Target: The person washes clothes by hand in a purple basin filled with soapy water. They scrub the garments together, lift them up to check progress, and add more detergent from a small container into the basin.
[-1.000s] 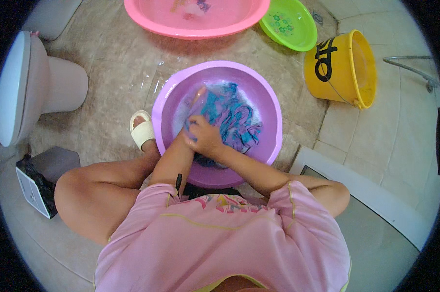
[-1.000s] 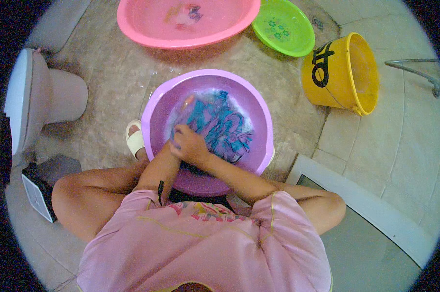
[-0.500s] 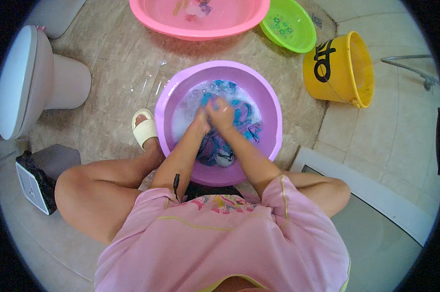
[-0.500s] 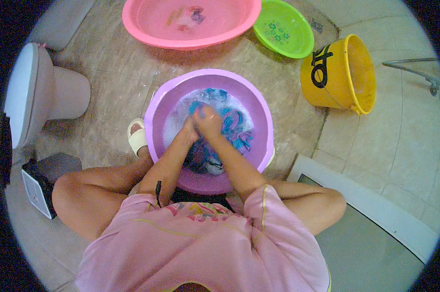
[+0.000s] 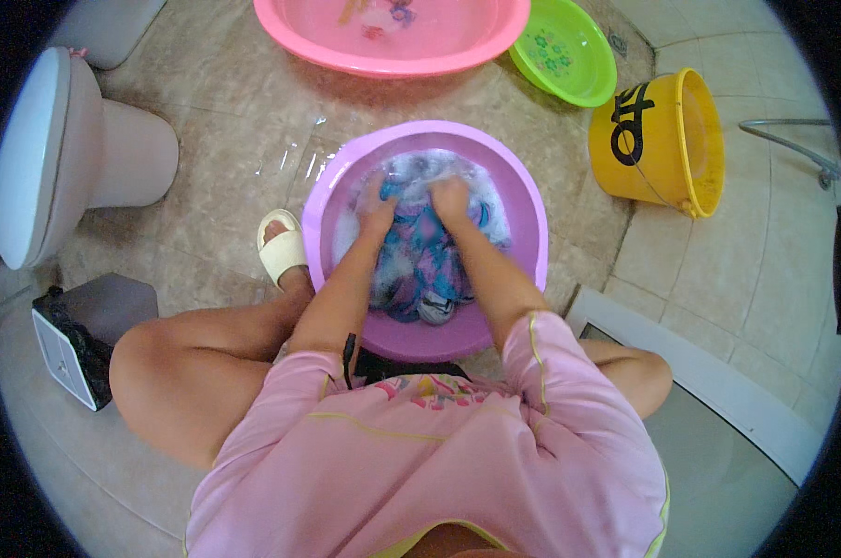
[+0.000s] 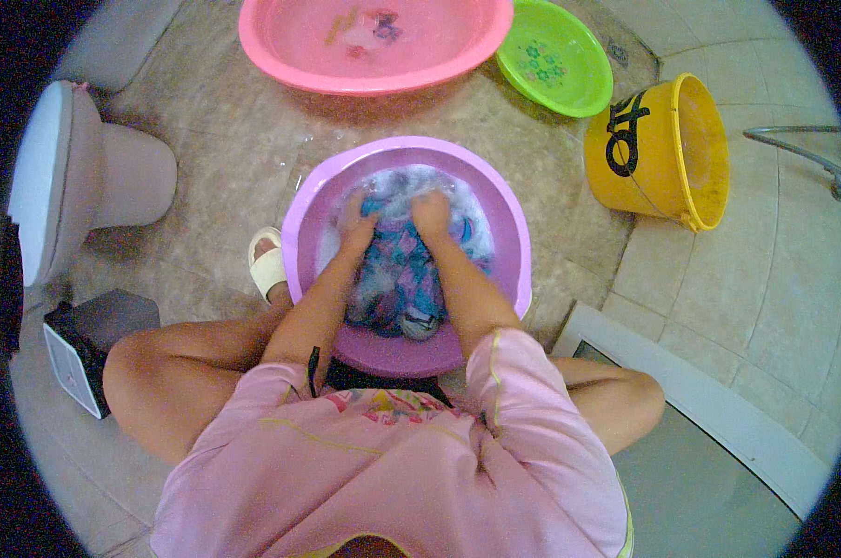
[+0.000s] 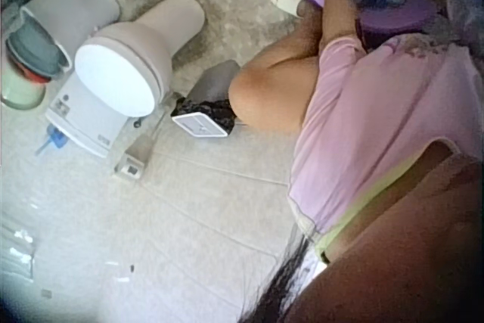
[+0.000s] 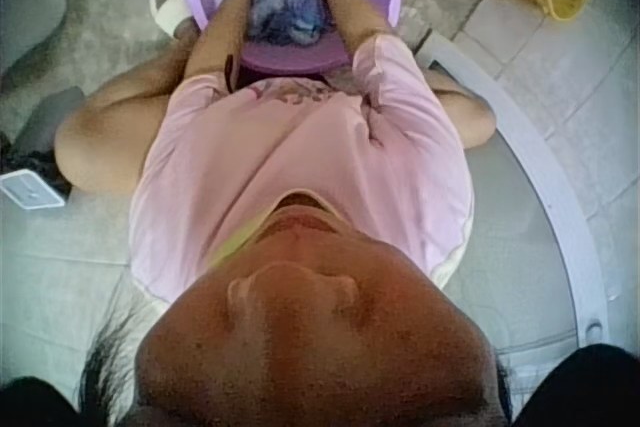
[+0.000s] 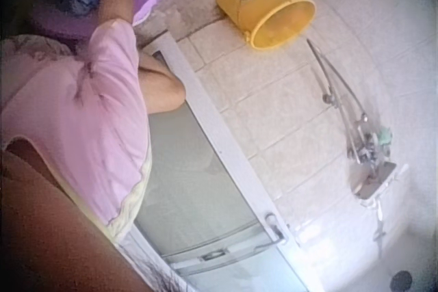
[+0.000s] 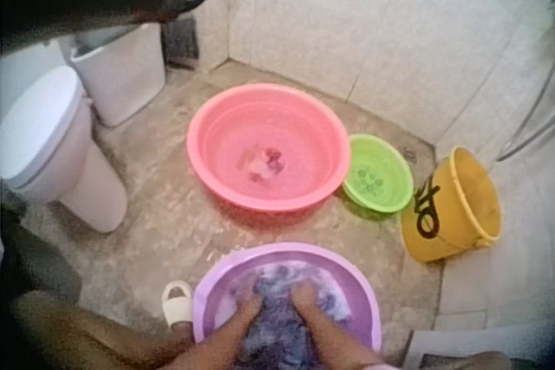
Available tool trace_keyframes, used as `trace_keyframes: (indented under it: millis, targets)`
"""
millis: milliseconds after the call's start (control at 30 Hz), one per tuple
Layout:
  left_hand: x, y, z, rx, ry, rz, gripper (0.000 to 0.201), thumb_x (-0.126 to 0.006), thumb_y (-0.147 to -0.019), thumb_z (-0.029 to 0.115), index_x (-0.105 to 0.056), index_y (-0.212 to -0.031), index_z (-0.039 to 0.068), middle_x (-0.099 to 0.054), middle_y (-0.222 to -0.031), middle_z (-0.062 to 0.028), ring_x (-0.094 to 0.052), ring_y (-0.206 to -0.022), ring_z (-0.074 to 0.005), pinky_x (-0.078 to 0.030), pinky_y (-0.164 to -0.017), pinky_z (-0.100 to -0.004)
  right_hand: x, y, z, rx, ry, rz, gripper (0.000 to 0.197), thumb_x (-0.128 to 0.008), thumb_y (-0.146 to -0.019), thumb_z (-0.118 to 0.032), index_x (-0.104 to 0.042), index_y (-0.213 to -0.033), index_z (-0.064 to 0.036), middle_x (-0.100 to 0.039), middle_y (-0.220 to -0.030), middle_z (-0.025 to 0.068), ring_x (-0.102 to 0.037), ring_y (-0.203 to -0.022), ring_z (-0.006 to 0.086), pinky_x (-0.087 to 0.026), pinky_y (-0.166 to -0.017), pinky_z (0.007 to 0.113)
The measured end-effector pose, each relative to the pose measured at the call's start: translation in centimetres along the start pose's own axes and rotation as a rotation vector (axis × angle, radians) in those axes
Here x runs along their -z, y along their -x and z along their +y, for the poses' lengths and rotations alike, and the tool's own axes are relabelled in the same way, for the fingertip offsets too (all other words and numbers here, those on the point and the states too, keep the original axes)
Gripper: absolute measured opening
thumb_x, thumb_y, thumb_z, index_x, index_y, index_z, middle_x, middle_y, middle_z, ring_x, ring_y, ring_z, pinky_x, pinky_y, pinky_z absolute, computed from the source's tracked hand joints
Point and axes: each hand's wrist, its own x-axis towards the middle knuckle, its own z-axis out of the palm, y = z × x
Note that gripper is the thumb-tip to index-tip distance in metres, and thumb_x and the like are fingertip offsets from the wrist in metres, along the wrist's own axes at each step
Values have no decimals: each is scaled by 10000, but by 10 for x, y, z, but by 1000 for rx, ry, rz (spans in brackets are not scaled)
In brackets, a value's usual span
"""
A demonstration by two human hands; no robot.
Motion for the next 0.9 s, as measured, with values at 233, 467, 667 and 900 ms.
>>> trace_keyframes:
  millis: [233, 467, 667, 900]
  targets:
    - [41, -2, 12, 789, 1967, -573, 523, -465, -799, 476, -460, -1164, 102, -509, -1114, -102, -490, -992, -247, -403, -837, -411, 46, 105, -122, 570, -385, -32, 262, -568, -710, -222, -567, -887, -29, -555, -880, 143, -530, -853, 318, -421, -784, 390]
    - [-5, 12, 41, 976, 1655, -315, 449, -468, -792, 447, -527, -1083, 111, -565, -1010, -97, -524, -900, -284, -409, -806, -474, 47, 24, -71, -98, -106, 61, 305, -551, -700, -323, -581, -740, -22, -578, -765, 214, -559, -705, 371, -442, -635, 436]
    - [35, 5, 38, 970, 1872, -675, 443, -422, -805, 421, -533, -984, 32, -556, -940, -148, -542, -839, -266, -422, -807, -439, 26, 83, -97, 253, -285, 1, 239, -586, -664, -289, -586, -716, -56, -586, -705, 174, -566, -656, 350, -448, -592, 418]
    - [44, -4, 40, 1015, 1670, -429, 553, -385, -808, 482, -500, -1067, 7, -541, -1034, -171, -529, -926, -305, -397, -853, -454, 35, 12, -64, 0, -215, 317, 247, -577, -723, -249, -541, -703, -5, -553, -738, 214, -536, -706, 383, -419, -677, 435]
